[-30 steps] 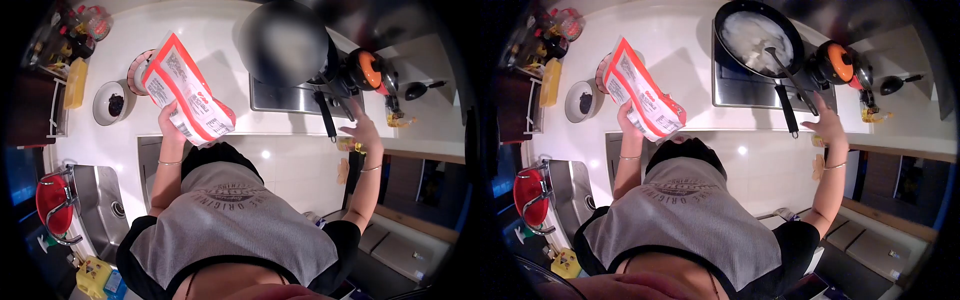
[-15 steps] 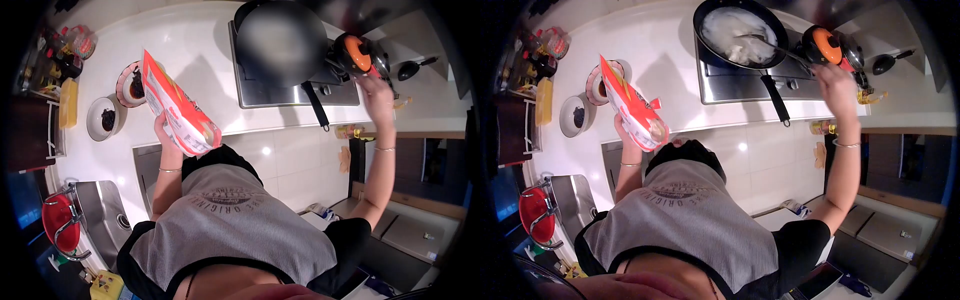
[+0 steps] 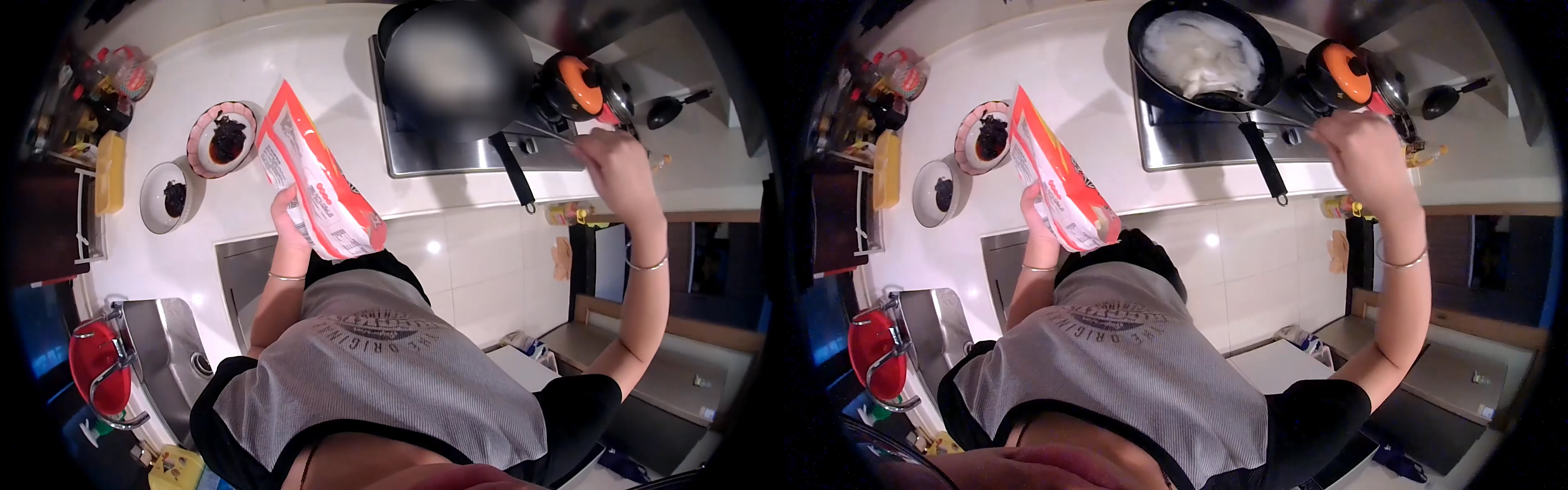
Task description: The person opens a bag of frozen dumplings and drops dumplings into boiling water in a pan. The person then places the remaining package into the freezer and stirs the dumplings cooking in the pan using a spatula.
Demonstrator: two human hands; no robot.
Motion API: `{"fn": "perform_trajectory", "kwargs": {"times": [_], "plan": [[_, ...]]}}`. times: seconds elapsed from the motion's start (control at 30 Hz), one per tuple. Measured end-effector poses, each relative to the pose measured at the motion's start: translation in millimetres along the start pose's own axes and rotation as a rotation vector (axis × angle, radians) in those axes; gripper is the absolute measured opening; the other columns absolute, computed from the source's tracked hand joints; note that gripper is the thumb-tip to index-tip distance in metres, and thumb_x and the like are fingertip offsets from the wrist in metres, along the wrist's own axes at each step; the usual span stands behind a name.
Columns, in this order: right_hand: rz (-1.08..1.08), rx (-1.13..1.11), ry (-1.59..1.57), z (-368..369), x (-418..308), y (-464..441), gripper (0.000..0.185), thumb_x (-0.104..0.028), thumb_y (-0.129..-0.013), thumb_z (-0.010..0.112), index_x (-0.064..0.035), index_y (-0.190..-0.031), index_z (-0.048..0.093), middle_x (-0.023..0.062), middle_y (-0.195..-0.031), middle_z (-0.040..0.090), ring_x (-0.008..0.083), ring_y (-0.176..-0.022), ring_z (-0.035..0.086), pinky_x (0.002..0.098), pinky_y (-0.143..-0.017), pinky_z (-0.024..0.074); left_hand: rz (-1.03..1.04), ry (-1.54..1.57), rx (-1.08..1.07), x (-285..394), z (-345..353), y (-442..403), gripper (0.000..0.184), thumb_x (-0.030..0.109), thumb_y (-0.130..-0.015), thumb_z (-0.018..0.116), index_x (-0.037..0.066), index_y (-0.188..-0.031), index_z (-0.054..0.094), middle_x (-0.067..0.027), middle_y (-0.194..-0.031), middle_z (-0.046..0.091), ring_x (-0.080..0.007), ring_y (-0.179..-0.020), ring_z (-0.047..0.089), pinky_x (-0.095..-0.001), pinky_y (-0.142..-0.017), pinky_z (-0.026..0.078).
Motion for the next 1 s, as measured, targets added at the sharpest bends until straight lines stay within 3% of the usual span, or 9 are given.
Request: {"fn": "perform_trajectory", "kwargs": {"times": [0.2,0.37,0.47,0.87,1.0], "plan": [[-0.110,0.025,0.007,60,-23,-1,0.007,-0.002,-0.073,0.052,-0.0033,-0.078,0.057,0.0098,-0.064,0.054,0.0277,-0.061,0.054,0.0370,-0.059,0.0430,-0.022,-0.001,0.020,-1,-1,5,0.049,0.017,-0.074,0.058,-0.001,-0.119,0.048,-0.0160,-0.108,0.060,-0.0282,-0.097,0.060,-0.0407,-0.086,0.049],[-0.108,0.054,0.127,106,-23,2,0.013,-0.011,-0.082,0.056,-0.0009,-0.090,0.059,0.0067,-0.065,0.053,0.0235,-0.061,0.053,0.0328,-0.059,0.0415,0.014,-0.072,0.067,1,-7,4,0.054,0.022,-0.074,0.059,0.002,-0.122,0.045,-0.0149,-0.110,0.058,-0.0285,-0.099,0.058,-0.0413,-0.089,0.047],[-0.130,0.138,0.176,130,-16,2,0.016,-0.008,-0.075,0.053,-0.0015,-0.089,0.056,0.0054,-0.071,0.054,0.0188,-0.063,0.055,0.0302,-0.061,0.0410,0.002,-0.059,0.036,2,-7,3,0.054,0.021,-0.074,0.058,0.002,-0.122,0.044,-0.0150,-0.111,0.058,-0.0284,-0.101,0.057,-0.0413,-0.090,0.046],[-0.092,0.187,0.232,171,18,-31,0.026,-0.006,-0.076,0.052,-0.0008,-0.101,0.056,0.0057,-0.071,0.053,0.0204,-0.062,0.054,0.0321,-0.061,0.0419,-0.002,0.024,0.020,1,-2,8,0.048,0.015,-0.075,0.054,-0.003,-0.119,0.047,-0.0169,-0.110,0.059,-0.0293,-0.100,0.059,-0.0422,-0.089,0.048],[-0.070,0.174,0.203,158,21,-43,0.025,-0.004,-0.073,0.052,-0.0007,-0.097,0.058,0.0075,-0.072,0.055,0.0229,-0.064,0.056,0.0332,-0.062,0.0432,0.011,-0.003,0.043,1,-1,9,0.048,0.015,-0.076,0.054,-0.003,-0.119,0.047,-0.0171,-0.110,0.059,-0.0296,-0.100,0.059,-0.0425,-0.089,0.048]]}}
Point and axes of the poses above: each hand's wrist, its own y-axis away from the middle knuckle, its own z-axis out of the palm, x = y × z, the point moved 1 cm from there along -y, towards the middle knuckle
